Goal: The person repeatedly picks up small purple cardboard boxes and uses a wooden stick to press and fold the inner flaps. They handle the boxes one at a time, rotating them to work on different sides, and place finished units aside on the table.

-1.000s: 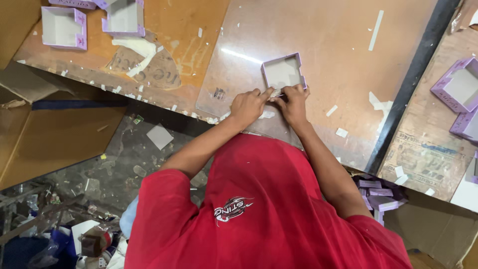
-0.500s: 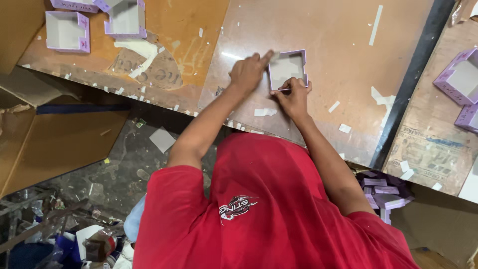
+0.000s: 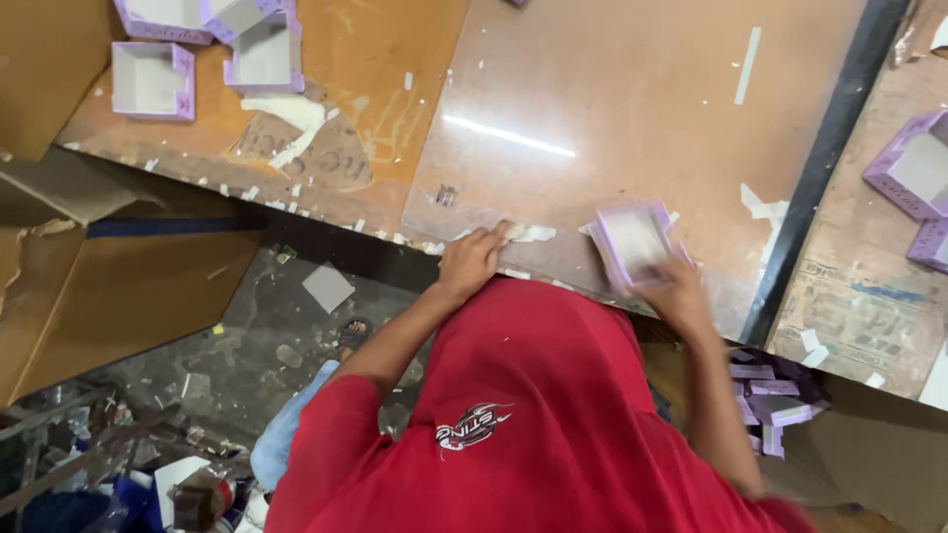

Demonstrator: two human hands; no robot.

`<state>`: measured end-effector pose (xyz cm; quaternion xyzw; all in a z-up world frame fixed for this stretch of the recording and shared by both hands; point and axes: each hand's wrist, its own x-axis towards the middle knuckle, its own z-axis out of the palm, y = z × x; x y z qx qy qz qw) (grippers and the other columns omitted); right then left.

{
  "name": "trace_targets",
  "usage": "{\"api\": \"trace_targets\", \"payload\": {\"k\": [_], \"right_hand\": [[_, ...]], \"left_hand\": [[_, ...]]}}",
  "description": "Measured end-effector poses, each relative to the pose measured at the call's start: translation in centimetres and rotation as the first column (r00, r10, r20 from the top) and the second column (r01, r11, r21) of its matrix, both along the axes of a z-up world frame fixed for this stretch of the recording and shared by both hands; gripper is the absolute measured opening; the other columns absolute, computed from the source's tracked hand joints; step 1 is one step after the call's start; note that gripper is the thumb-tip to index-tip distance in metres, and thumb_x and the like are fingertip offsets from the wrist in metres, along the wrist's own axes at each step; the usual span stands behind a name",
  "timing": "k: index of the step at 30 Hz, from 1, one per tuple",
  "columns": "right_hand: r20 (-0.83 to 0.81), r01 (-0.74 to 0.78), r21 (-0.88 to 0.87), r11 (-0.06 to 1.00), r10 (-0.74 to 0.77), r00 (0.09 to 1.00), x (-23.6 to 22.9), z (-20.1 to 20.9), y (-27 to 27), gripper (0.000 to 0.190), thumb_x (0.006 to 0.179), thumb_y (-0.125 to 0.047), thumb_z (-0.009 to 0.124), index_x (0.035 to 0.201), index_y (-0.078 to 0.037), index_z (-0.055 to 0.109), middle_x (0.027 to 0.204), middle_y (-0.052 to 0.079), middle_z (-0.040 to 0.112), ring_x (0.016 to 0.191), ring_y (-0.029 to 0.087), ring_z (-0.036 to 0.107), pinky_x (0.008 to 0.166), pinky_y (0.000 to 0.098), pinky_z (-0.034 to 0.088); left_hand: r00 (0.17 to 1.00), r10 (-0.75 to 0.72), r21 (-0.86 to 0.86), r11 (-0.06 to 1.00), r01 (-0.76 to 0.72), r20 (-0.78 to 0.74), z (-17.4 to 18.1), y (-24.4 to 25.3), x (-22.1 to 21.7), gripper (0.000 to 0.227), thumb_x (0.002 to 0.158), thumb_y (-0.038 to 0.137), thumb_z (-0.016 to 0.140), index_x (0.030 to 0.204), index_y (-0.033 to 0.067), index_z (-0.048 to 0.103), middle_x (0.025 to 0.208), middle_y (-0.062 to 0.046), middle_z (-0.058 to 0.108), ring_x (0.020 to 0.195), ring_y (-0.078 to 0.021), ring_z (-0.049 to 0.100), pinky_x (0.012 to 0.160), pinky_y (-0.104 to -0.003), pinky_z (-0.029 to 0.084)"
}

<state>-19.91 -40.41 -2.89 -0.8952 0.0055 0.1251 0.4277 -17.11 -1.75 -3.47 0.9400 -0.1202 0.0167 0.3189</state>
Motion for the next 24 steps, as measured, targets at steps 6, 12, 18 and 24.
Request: {"api": "trace_targets", "payload": {"k": [6,12,18,24], "right_hand": [[-0.596,0.071,-0.202,0.977,-0.18,0.782,-14.4,7.5,-16.3,0.031,0.077,-0.019,0.086,0.105,-0.005,0.084,0.091,0.011,0.08,0.08,0.021,0.07,0.072,0.0382,0.057],[-0.238,0.203,-0.794,0.573,-0.601,0.763,-17.2,7.1,-21.6,0.073,0.064,-0.044,0.097,0.123,-0.003,0.078,0.111,0.023,0.078,0.1,0.036,0.073,0.089,0.0437,0.055],[0.143,0.385,-0.287,0.877,-0.359,0.923,-2.5,3.6,-11.4,0.047,0.087,-0.031,0.087,0.112,0.006,0.072,0.097,0.02,0.074,0.092,0.03,0.071,0.083,0.0396,0.056],[0.268,-0.183,-0.012,0.983,0.179,0.947,19.5,0.4,10.5,0.066,0.087,-0.034,0.084,0.142,-0.006,0.06,0.144,0.017,0.062,0.089,0.025,0.07,0.075,0.0339,0.057]], "left_hand": [[0.999,0.044,0.003,0.999,-0.044,-0.004,-0.3,-0.7,0.2,0.037,0.097,0.023,0.064,0.134,0.0169,0.067,0.083,-0.01,0.067,0.071,-0.0333,0.068,0.063,-0.047,0.054],[0.998,0.06,-0.01,0.998,-0.06,-0.012,-0.1,-0.9,0.8,0.037,0.098,0.023,0.063,0.135,0.0153,0.066,0.083,-0.011,0.067,0.073,-0.0334,0.069,0.064,-0.047,0.053],[0.991,0.124,-0.061,0.99,-0.127,-0.059,0.2,-1.0,0.2,0.038,0.097,0.021,0.063,0.134,0.0131,0.067,0.089,-0.014,0.071,0.08,-0.0355,0.07,0.068,-0.049,0.054],[0.974,0.194,-0.243,0.945,-0.218,-0.121,0.3,-0.4,-1.3,0.036,0.096,0.019,0.064,0.129,0.0095,0.069,0.103,-0.018,0.073,0.088,-0.037,0.071,0.075,-0.046,0.057]]}}
